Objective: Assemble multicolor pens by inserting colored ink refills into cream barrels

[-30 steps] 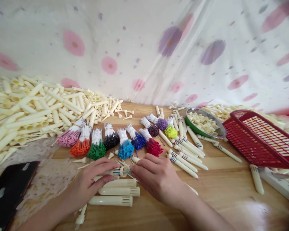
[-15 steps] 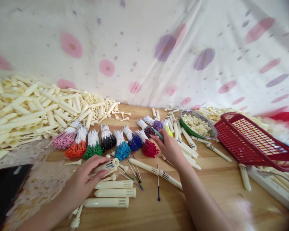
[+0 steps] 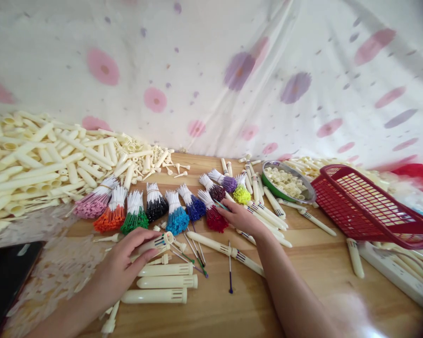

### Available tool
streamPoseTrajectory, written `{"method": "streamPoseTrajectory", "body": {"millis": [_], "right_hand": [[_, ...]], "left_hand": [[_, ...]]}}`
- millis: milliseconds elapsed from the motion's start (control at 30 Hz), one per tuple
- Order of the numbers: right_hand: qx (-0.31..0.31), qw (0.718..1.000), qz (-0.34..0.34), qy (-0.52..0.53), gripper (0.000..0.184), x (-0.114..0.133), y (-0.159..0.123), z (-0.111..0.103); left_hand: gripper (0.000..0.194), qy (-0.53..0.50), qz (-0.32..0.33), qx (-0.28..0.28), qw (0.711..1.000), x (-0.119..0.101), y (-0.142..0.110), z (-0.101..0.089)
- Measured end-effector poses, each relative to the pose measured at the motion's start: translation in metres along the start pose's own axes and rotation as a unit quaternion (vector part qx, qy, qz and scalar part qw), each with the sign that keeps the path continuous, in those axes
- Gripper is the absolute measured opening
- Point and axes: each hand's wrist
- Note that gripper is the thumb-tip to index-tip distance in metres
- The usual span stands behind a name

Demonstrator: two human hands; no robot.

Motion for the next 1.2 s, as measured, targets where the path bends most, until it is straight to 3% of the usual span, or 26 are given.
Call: {"method": "streamPoseTrajectory", "body": {"millis": [200, 500, 733, 967, 1200], "right_hand": [[0.083, 0.988, 0.022, 0.132, 0.034, -0.009, 0.005, -0.001], [0.069, 0.979, 0.016, 0.189, 0.033, -0.013, 0.005, -0.001], [-0.031, 0.988, 0.02, 0.153, 0.039, -0.002, 0.003, 0.009], [0.015, 0.996, -0.073, 0.04, 0.036, 0.0, 0.0, 0.001], [-0.113, 0.991, 0.002, -0.066, 0.02, -0.001, 0.0, -0.005]], "left_hand": [[0.029, -0.001, 0.001, 0.006, 1.0, 0.0, 0.0, -0.001], [0.027, -0.007, 0.002, 0.005, 1.0, -0.004, 0.001, -0.001], [0.027, -0.001, 0.01, 0.004, 1.0, -0.003, 0.0, -0.002], [0.025, 0.009, 0.016, 0.009, 1.0, -0.007, 0.001, -0.002], [0.027, 0.008, 0.005, 0.011, 1.0, -0.008, 0.001, -0.002]]}}
Point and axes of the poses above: each hand's wrist, its own y-axis towards the middle knuckle, its own z-axis out of the palm, x = y × z, and after that the axes turned 9 degrees about z, right-handed
